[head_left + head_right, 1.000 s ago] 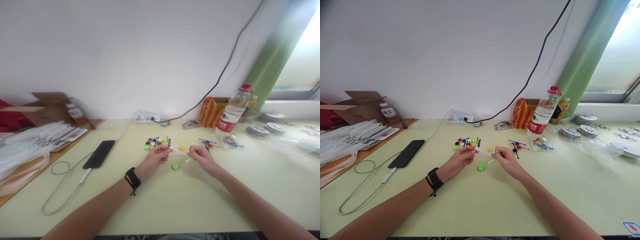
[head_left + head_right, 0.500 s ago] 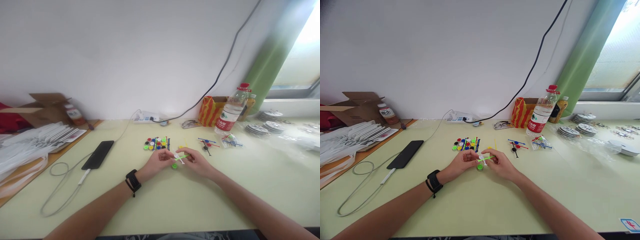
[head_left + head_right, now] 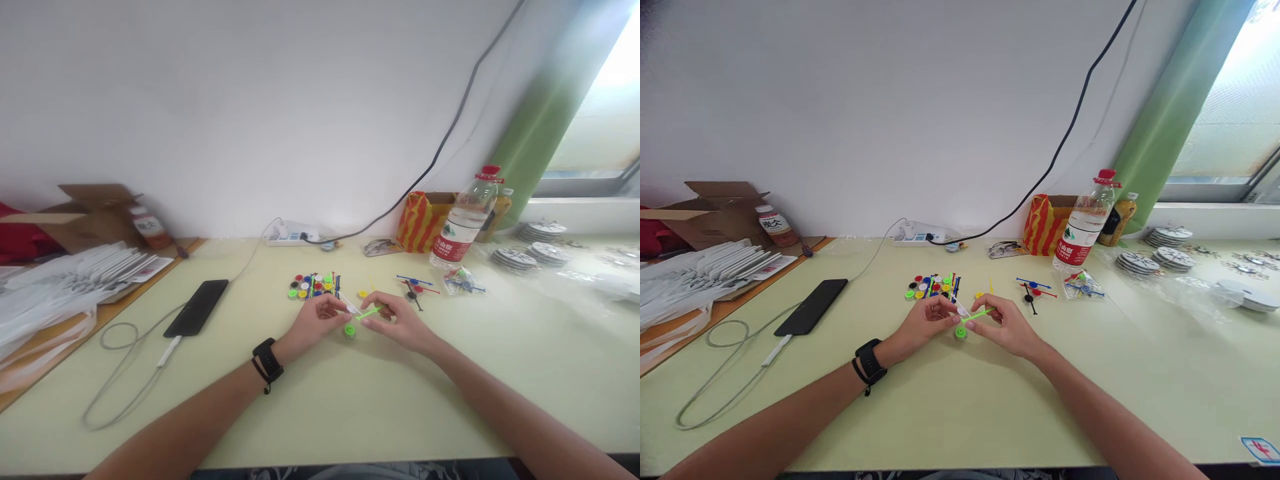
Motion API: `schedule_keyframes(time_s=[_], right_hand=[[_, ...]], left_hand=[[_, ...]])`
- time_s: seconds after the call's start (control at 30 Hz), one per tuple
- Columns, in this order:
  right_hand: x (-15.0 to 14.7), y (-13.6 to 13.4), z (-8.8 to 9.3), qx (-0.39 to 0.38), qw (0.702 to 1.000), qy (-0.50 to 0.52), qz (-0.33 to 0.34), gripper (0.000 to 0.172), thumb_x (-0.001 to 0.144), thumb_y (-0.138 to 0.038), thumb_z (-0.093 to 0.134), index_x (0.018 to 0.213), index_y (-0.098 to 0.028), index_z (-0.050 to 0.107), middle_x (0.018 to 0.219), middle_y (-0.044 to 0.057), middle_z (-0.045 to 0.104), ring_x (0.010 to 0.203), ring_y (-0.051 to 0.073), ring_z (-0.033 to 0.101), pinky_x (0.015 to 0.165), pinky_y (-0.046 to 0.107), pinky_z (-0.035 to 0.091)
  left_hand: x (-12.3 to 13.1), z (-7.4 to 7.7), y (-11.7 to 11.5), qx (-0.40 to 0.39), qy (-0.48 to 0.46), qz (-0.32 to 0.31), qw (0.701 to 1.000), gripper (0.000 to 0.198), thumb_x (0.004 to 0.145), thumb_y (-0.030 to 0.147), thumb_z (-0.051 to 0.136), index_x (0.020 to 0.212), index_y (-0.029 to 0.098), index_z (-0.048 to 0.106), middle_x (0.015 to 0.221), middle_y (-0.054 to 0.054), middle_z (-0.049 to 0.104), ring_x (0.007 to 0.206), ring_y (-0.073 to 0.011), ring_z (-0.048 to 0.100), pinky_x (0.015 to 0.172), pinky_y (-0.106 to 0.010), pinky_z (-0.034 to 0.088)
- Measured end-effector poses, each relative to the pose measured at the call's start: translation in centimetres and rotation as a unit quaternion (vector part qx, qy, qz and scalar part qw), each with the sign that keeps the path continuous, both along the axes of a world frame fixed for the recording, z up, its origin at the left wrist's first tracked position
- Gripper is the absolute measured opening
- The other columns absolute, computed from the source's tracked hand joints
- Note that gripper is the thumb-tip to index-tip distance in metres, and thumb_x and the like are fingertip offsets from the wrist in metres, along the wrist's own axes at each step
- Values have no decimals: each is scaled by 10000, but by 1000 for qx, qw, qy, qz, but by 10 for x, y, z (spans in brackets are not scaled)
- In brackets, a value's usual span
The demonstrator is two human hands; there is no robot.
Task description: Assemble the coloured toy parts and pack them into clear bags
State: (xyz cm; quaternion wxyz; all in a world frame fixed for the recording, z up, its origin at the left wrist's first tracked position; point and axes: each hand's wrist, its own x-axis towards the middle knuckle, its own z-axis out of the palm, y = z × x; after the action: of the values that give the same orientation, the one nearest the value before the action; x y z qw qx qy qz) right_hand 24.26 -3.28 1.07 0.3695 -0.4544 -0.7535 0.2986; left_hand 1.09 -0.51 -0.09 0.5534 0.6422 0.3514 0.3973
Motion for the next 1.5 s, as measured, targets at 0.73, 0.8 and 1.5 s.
schedule_keyframes(time_s=[0.73,0.8,1.5], right_hand=[[69,38,-19,118,944,-232,-202,155,837,-365,695,908,-232,729,894,64,735,792,242,660,671,328,442],[78,40,-23,100,932,-277,-210,140,817,-356,707,875,-232,737,867,69,728,795,253,661,643,321,421],[-7,2,-15,-11,997,39,65,265,1032,-385,448,1097,-232,655,983,64,676,860,201,600,704,303,475]], left_hand=[[-5,1,-10,186,174,-61,965,140,820,289,770,920,210,712,1013,-78,708,854,-206,610,783,-316,480],[-5,0,-10,174,163,-53,970,134,829,285,758,924,205,706,941,-63,710,841,-202,609,766,-306,479],[-1,-1,-4,100,62,-43,992,323,832,354,789,1098,177,740,1054,-90,724,968,-216,678,914,-358,561]])
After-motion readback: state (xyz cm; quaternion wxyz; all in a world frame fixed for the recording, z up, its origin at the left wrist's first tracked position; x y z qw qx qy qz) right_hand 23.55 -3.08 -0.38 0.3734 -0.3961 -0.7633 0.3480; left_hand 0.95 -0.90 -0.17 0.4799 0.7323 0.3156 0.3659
